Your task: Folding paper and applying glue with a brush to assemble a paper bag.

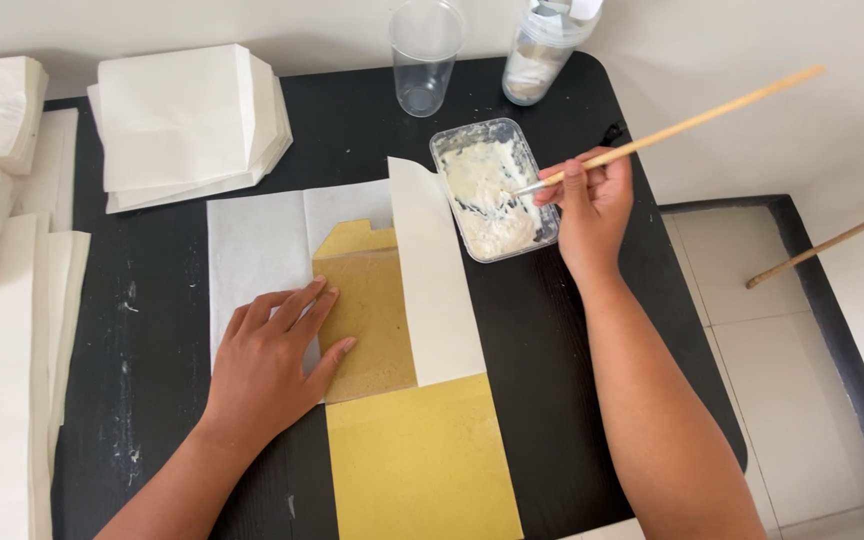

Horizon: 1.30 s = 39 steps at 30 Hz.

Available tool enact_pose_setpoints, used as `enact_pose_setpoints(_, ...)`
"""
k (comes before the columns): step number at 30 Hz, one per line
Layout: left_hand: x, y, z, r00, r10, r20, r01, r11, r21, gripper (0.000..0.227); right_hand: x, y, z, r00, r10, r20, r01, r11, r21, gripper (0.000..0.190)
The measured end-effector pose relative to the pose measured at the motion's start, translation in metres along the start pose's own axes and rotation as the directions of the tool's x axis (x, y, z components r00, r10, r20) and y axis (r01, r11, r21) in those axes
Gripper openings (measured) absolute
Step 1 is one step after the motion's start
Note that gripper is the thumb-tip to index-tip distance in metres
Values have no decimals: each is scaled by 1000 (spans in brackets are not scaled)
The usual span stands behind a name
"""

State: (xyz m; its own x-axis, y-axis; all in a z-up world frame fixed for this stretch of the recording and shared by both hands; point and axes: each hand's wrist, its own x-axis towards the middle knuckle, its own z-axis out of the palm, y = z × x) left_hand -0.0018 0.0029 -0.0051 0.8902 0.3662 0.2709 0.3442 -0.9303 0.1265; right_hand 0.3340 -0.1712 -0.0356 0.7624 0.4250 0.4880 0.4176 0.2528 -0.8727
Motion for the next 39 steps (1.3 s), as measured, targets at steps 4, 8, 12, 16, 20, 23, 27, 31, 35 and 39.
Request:
enact_pose_setpoints(4,-2,-2,7,1000,-5,-15,4,999,-38,61,-2,-15,4,995,-87,50,85,996,37,27)
enact_pose_setpoints(8,-7,-3,14,999,19,-46,-21,999,-46,70,-23,-49,34,976,-177,125,166,982,95,32)
enact_pose_setpoints(12,-9,-8,23,1000,23,3,-22,999,-34,69,-51,-88,89,961,-96,260,34,971,236,22)
enact_pose_setpoints(16,-13,-4,27,998,-2,-65,1,1000,-13,73,-46,-99,147,913,-67,403,-48,962,268,17)
enact_pose_setpoints(20,-14,1,23,997,-68,-47,68,998,-18,77,-24,-86,202,848,-51,528,-137,941,311,19)
enact_pose_setpoints(23,-15,2,26,995,-99,6,100,995,-26,81,-11,-70,239,790,10,613,-202,948,246,19)
enact_pose_setpoints(27,-15,3,33,992,-108,64,109,994,-16,83,-7,-45,271,758,61,649,-215,963,161,21)
enact_pose_setpoints(31,-15,3,27,989,-113,97,116,993,-26,83,-17,-37,275,772,58,633,-231,953,195,23)
enact_pose_setpoints(35,-15,4,29,994,-105,-22,107,983,146,83,-18,-47,273,756,188,627,-323,940,108,15)
enact_pose_setpoints(39,-15,6,29,993,-113,-19,115,984,135,82,-19,-46,277,741,239,628,-333,942,34,16)
